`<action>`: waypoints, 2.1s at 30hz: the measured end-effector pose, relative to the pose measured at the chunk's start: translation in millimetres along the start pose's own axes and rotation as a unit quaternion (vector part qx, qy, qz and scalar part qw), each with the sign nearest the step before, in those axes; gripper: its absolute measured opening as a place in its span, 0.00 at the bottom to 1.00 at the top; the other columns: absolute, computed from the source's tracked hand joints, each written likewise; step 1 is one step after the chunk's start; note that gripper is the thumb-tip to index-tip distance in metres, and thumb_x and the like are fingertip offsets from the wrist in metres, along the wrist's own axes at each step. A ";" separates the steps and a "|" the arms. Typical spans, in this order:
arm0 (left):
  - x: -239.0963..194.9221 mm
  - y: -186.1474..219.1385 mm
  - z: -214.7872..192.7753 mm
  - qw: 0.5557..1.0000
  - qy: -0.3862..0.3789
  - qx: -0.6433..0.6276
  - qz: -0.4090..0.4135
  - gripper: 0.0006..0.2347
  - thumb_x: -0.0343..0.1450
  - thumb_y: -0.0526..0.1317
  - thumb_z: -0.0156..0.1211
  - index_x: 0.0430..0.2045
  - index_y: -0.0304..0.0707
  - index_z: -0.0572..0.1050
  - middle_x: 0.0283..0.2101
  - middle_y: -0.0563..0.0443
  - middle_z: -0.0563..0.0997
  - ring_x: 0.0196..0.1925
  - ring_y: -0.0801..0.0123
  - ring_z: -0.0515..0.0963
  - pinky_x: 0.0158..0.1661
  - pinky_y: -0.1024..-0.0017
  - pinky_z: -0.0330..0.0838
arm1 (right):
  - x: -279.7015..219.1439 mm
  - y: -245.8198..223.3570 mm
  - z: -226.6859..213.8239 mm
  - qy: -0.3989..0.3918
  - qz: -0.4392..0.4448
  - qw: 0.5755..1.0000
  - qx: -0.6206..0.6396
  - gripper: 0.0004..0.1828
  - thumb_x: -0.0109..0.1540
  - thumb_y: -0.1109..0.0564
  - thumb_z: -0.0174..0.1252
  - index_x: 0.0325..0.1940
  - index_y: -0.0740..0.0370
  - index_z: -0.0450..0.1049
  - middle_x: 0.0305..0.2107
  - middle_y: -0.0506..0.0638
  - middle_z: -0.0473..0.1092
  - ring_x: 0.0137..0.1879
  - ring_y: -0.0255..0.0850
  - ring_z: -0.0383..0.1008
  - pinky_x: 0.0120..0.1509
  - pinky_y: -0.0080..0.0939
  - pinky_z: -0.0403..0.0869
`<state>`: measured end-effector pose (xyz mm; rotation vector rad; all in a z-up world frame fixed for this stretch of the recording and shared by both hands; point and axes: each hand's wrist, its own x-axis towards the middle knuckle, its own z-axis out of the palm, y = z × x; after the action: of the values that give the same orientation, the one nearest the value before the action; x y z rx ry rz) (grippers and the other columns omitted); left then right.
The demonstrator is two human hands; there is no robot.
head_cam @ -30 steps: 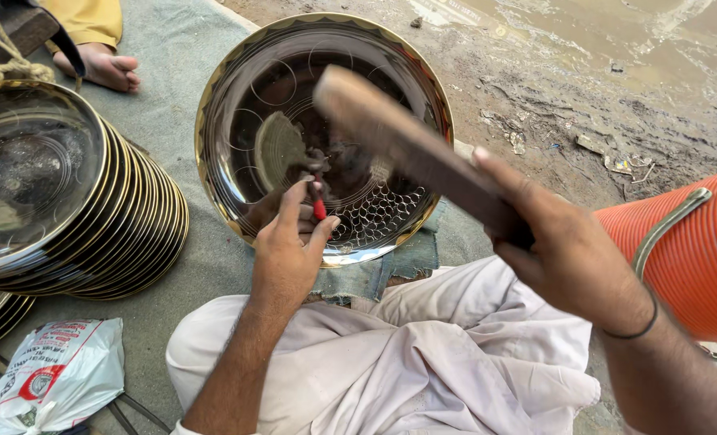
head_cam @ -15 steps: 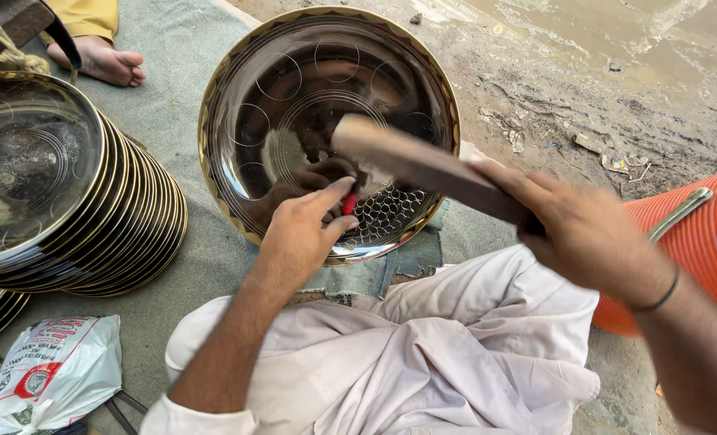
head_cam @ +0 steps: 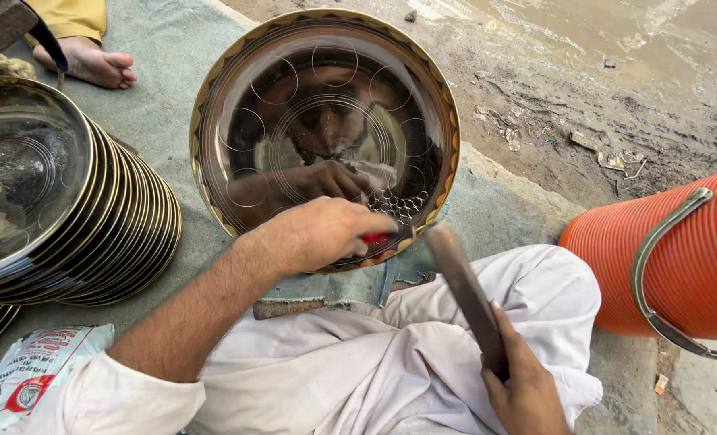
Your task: The person sits on the ground and uses a hammer and a red-handled punch to create a pattern of indentations on a large metal plate. The person repeatedly strikes the punch to form a honeycomb-like texture on the plate's surface.
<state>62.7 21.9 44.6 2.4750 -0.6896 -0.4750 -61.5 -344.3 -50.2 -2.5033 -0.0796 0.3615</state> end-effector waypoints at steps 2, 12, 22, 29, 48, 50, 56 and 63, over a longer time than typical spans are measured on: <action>-6.7 -0.4 -1.3 0.997 0.065 -0.037 -0.010 0.23 0.68 0.39 0.62 0.60 0.51 0.70 0.45 0.43 0.82 0.49 0.52 0.82 0.50 0.57 0.76 | 4.3 4.9 -4.3 -0.007 0.055 0.997 0.058 0.55 0.56 0.63 0.66 0.83 0.46 0.49 0.41 0.59 0.79 0.48 0.44 0.84 0.54 0.46 0.78; -1.2 0.8 1.5 0.996 -0.002 0.088 0.005 0.22 0.71 0.39 0.60 0.61 0.58 0.69 0.46 0.45 0.79 0.48 0.54 0.82 0.48 0.58 0.78 | 23.7 -10.8 -26.3 0.037 -0.088 0.993 0.062 0.52 0.53 0.67 0.63 0.78 0.56 0.48 0.44 0.57 0.74 0.48 0.44 0.81 0.53 0.44 0.78; -7.4 -1.4 4.1 0.993 0.107 -0.040 0.026 0.24 0.69 0.39 0.64 0.62 0.49 0.68 0.47 0.43 0.81 0.51 0.52 0.81 0.51 0.57 0.76 | 17.3 -21.9 -26.0 -0.074 0.074 0.991 0.084 0.56 0.57 0.65 0.63 0.83 0.40 0.43 0.37 0.52 0.77 0.45 0.40 0.82 0.55 0.43 0.79; 7.3 3.7 3.7 0.999 0.004 0.037 0.028 0.21 0.71 0.37 0.60 0.61 0.55 0.71 0.48 0.47 0.82 0.52 0.54 0.82 0.51 0.57 0.77 | 10.6 -18.1 -18.7 -0.016 0.094 0.944 0.317 0.55 0.55 0.69 0.61 0.81 0.46 0.43 0.34 0.54 0.72 0.36 0.40 0.74 0.43 0.45 0.78; -19.8 -2.3 16.6 0.979 0.201 -0.033 -0.026 0.22 0.69 0.38 0.66 0.59 0.42 0.71 0.48 0.43 0.82 0.50 0.52 0.82 0.52 0.59 0.77 | 82.0 -47.1 -75.4 -0.035 -0.171 0.983 -0.048 0.53 0.56 0.64 0.61 0.82 0.47 0.46 0.45 0.58 0.74 0.46 0.46 0.81 0.53 0.45 0.79; -26.7 -3.0 23.0 0.961 0.273 -0.035 -0.010 0.22 0.70 0.36 0.66 0.60 0.40 0.71 0.51 0.41 0.83 0.51 0.52 0.83 0.52 0.59 0.78 | 104.4 -73.4 -100.8 -0.107 -0.122 0.954 -0.252 0.52 0.61 0.57 0.65 0.83 0.35 0.46 0.42 0.53 0.74 0.44 0.46 0.81 0.51 0.45 0.82; -31.5 10.2 59.2 0.867 0.411 -0.218 -0.178 0.21 0.71 0.36 0.67 0.58 0.34 0.68 0.38 0.43 0.85 0.37 0.66 0.88 0.36 0.69 0.86 | 157.5 -154.8 -138.0 -0.114 -0.169 0.834 -0.514 0.47 0.66 0.56 0.57 0.84 0.32 0.43 0.42 0.51 0.69 0.39 0.45 0.79 0.34 0.46 0.82; -28.9 10.7 66.4 0.859 0.409 -0.233 -0.203 0.20 0.72 0.37 0.64 0.58 0.34 0.67 0.35 0.47 0.83 0.36 0.69 0.88 0.36 0.72 0.86 | 154.0 -210.4 -160.7 -0.114 -0.291 0.871 -0.380 0.54 0.61 0.57 0.59 0.87 0.37 0.40 0.37 0.50 0.72 0.39 0.47 0.77 0.43 0.48 0.78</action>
<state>5.2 4.4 2.8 2.0444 0.2752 0.2671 136.0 -240.9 159.7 -2.9786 -1.2642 0.4170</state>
